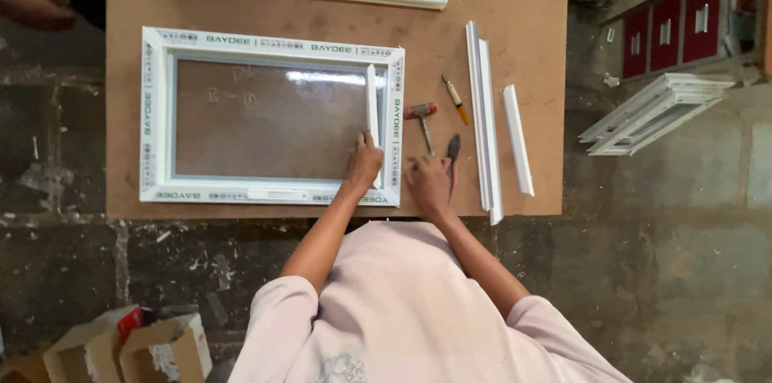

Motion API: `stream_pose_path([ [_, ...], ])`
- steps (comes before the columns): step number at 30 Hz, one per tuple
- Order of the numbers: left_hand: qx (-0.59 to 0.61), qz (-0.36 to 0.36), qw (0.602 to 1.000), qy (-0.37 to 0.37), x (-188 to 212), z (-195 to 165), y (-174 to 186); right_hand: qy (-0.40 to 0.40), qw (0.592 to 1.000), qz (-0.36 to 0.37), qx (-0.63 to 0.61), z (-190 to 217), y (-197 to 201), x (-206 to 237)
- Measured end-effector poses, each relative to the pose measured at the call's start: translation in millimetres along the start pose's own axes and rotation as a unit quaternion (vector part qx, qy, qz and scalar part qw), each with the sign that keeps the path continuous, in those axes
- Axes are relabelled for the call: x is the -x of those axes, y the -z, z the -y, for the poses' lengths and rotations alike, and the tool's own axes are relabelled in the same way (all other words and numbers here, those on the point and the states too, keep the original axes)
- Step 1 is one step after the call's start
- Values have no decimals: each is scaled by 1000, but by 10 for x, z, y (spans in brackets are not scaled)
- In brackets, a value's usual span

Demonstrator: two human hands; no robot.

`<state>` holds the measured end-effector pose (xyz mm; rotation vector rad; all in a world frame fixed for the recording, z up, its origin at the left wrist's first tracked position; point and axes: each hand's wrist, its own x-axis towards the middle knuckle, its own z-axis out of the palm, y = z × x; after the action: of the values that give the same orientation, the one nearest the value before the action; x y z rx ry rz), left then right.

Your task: The person fits white PVC glazing beads into a window frame on a work table, pressing them into the frame edges and tapping them with a rubber mallet. They reposition and turn the frame on the table between fits and work on additional frames.

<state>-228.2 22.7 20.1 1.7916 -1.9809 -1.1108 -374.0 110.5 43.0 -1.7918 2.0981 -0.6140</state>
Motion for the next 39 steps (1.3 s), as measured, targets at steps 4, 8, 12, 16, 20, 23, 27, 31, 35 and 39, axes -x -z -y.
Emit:
stream_pose_path([
  [4,-195,-30,970,-140,-16,-95,-135,12,994,15,110,-513,361,91],
  [8,-14,22,999,-32,-50,-81,-123,-132,941,286,124,-742,390,36],
  [12,48,15,997,-60,-75,28,-114,-85,975,193,70,-829,202,-42],
  [16,89,2,993,-78,-112,154,-148,-128,944,242,-182,-957,166,-220],
  [20,71,22,997,-31,-189,285,-213,-362,765,293,-446,-1118,235,-430],
  [23,91,15,995,-30,-220,405,-240,-387,779,267,-415,-1203,347,-694],
  [27,75,43,996,-7,-214,479,-269,-335,877,238,-250,-1115,553,-1103],
  [31,-68,10,997,36,-287,235,-369,-30,975,216,-44,-733,890,-1595],
  [35,-256,-72,959,101,-392,42,-600,116,957,258,62,-195,979,-2068],
  [39,-260,-145,951,86,-414,178,-729,254,915,292,117,249,983,-2471],
])
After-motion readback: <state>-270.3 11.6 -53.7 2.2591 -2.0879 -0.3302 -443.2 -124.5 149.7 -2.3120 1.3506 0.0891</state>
